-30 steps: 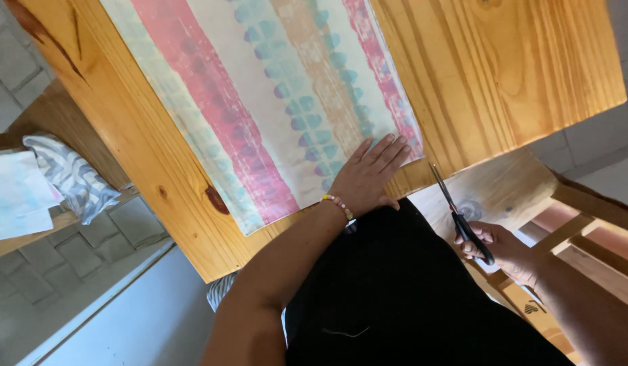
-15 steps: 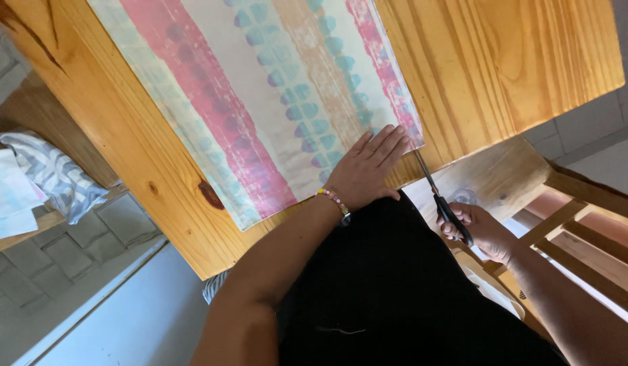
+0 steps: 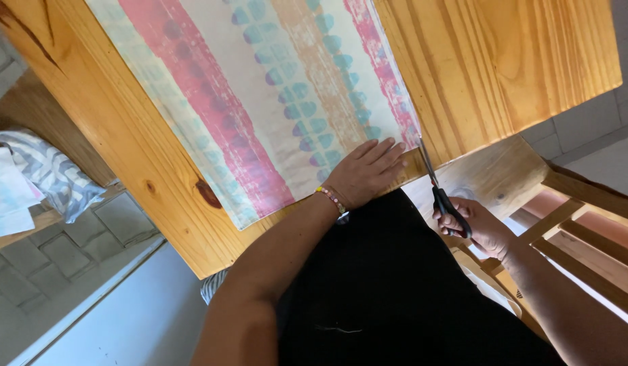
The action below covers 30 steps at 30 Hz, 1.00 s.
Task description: Cutting a strip of fabric with scissors on a wooden table
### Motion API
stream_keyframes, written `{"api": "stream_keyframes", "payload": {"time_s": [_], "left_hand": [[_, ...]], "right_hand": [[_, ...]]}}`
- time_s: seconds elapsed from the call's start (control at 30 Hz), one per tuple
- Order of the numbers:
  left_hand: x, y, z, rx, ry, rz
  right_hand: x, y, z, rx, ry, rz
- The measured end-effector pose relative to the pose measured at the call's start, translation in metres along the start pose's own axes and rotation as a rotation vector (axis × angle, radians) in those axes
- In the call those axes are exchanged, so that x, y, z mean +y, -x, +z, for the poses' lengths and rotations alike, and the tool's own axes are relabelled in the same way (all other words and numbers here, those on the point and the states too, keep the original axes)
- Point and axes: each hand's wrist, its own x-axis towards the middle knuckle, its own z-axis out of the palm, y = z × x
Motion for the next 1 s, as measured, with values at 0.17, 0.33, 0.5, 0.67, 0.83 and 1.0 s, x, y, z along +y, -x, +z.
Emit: {"api": "stream_keyframes", "payload": {"time_s": [0.17, 0.33, 0.5, 0.67, 0.83, 1.0], "left_hand": [[-0.006, 0.005, 0.004, -0.115, 0.012, -0.034], [-0.009, -0.007, -0.004, -0.275, 0.066, -0.112], [-0.019, 0.002, 0.009, -0.261, 0.239, -0.212], [-0.026, 0.005, 0.011, -0.272, 0.33, -0.226], [-0.024, 0.002, 0.002, -0.282, 0.346, -0.237], [-0.022, -0.001, -0.003, -0.248, 0.352, -0.201]], "right_hand": [[-0.013, 0.007, 0.003, -0.026, -0.026, 0.026], [-0.031, 0.015, 0.01, -0.033, -0.07, -0.047], [0.012, 0.012, -0.012, -0.008, -0.038, -0.01], [0.017, 0.01, -0.005, -0.017, -0.023, 0.024], [0.013, 0.001, -0.007, -0.031, 0.05, 0.033], [-0.017, 0.006, -0.003, -0.021, 0.107, 0.022]]}}
